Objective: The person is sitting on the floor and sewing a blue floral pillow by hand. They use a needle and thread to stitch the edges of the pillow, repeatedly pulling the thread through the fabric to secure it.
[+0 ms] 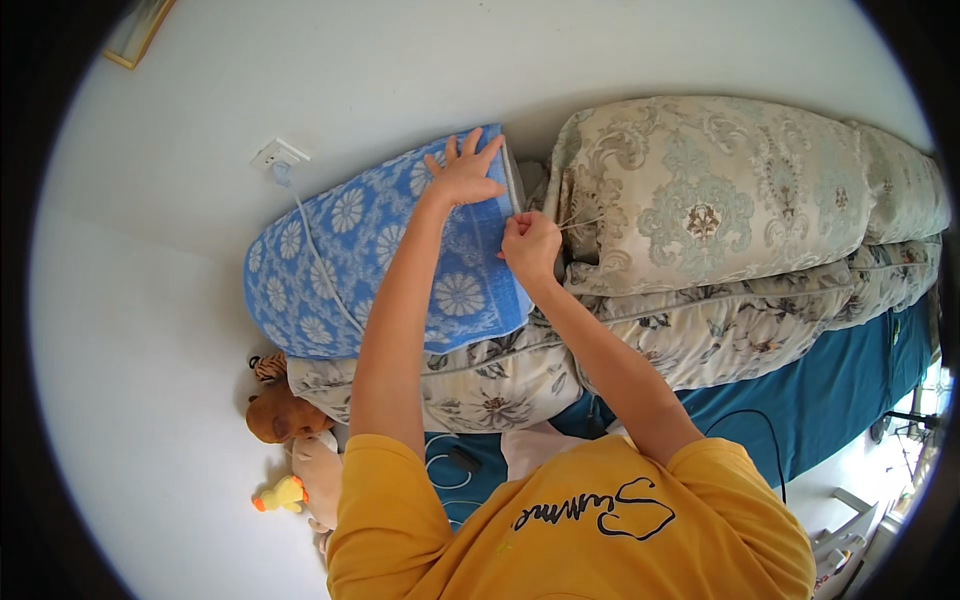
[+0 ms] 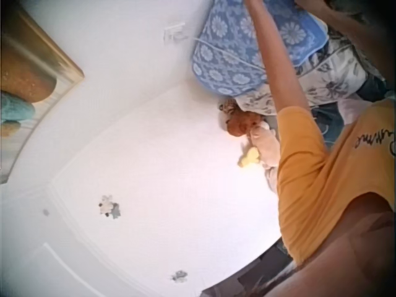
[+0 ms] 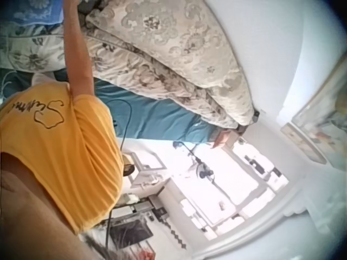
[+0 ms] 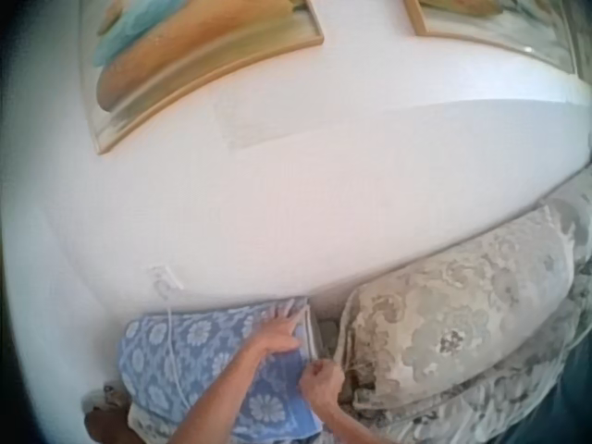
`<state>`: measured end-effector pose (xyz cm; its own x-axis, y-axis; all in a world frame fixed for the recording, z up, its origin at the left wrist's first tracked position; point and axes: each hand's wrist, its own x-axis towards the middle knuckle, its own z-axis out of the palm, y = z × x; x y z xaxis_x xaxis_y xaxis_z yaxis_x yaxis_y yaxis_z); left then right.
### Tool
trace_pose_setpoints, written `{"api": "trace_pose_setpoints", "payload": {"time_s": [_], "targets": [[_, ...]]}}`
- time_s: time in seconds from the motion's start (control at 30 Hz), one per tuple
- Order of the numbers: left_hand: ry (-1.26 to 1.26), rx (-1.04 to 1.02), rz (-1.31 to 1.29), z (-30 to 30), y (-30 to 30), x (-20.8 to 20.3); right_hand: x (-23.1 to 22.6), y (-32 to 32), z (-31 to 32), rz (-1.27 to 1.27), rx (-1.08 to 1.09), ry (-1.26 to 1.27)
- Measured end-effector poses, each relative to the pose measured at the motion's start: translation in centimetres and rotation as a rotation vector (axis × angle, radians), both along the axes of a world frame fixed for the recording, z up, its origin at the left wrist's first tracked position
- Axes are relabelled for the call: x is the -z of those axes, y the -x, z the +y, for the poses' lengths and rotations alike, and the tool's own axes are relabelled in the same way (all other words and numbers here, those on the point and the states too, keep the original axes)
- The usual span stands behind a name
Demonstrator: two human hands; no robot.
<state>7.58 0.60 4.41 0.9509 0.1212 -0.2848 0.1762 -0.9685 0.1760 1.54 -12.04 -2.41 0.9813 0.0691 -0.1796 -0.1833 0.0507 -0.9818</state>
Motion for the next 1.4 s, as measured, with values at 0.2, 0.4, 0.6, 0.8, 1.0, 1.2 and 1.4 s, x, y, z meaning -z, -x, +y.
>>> {"api": "trace_pose_setpoints", "payload": {"time_s": [0.2,0.4,0.6,0.8,1.0,1.2,1.4], "targets": [[0.038,0.021,0.021,0.4,-0.3,-0.1,2.4,1.0,0.4,-0.336,0.174,0.194],[0.005,0.051,0.062,0.5,-0.4,-0.3,2.1,1.7,0.4,-0.284,0.191,0.082],[-0.044,0.034,0.051,-0.5,0.1,-0.5,2.8,1.8,1.3,-0.330,0.255,0.083],[-0.110,0.056,-0.013,-0.5,0.0,0.4,3.0,1.4,2.6,-0.260,0.337,0.131],[-0.094,0.073,-0.032,0.2,0.1,1.1,3.3,1.1,2.3,-0.278,0.310,0.072],[-0.009,0.178,0.062,0.3,-0.7,-2.1,3.6,0.6,1.5,-0.333,0.280,0.074],[0.108,0.358,0.004,1.6,-2.6,-1.6,3.3,0.9,1.5,-0.280,0.263,0.055]]}}
